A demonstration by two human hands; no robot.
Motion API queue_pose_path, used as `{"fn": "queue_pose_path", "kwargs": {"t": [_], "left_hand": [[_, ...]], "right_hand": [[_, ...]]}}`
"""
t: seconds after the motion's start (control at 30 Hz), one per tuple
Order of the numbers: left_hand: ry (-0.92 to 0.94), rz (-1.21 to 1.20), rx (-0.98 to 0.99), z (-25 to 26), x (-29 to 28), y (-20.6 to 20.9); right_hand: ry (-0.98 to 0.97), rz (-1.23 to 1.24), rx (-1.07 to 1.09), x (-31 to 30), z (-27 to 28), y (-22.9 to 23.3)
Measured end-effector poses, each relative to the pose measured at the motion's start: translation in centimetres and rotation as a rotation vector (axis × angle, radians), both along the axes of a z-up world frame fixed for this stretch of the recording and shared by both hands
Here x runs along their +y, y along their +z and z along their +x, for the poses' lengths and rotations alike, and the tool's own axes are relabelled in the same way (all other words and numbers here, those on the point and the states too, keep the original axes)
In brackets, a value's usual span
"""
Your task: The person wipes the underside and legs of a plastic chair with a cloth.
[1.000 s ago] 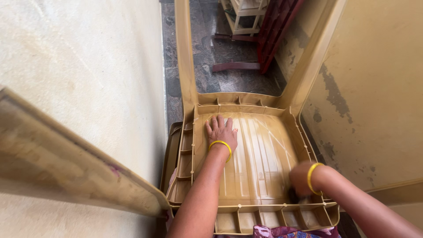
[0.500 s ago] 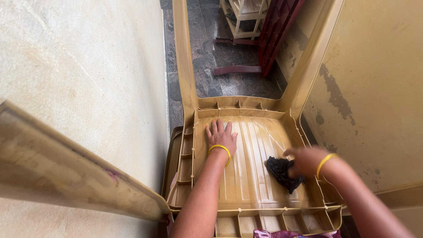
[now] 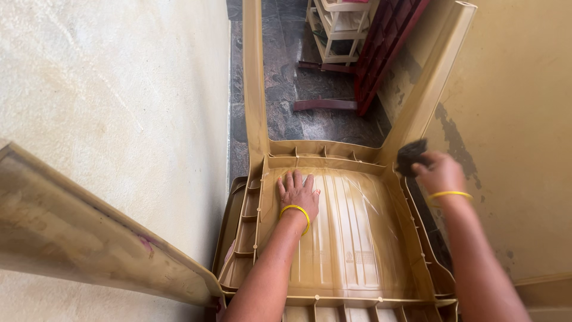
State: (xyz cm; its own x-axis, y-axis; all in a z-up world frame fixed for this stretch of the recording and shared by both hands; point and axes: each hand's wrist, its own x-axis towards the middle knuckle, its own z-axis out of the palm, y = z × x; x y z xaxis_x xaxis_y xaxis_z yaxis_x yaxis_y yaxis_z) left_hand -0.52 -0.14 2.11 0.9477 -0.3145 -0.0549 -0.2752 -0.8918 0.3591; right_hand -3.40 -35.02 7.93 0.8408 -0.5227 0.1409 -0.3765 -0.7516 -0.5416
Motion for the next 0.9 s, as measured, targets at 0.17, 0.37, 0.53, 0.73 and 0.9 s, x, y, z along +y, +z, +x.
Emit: {"fn": "queue_pose_path", "kwargs": {"t": [0.17, 0.37, 0.53, 0.73, 0.9], "left_hand": [[0.019, -0.030, -0.037, 0.0, -0.1, -0.4], [0.061, -0.101, -0.074, -0.1, 0.0, -0.1], [0.050, -0.130, -0.008, -0.3, 0.2, 1.1], [0.053, -0.142, 0.007, -0.4, 0.3, 1.9], [0.058, -0.138, 0.002, -0.1, 0.3, 1.9]], "right_hand": [[-0.152, 0.098, -0.247, -2.1, 5.1, -12.2], [-0.263, -0.043, -0.562, -2.3, 11.2, -7.9], [-0.136, -0.293, -0.755, -7.3, 20.0, 2.9], [0.027, -0.772, -0.491, -12.6, 31.2, 13.9], [0.083, -0.979, -0.184, -12.0, 32.2, 15.8]]}}
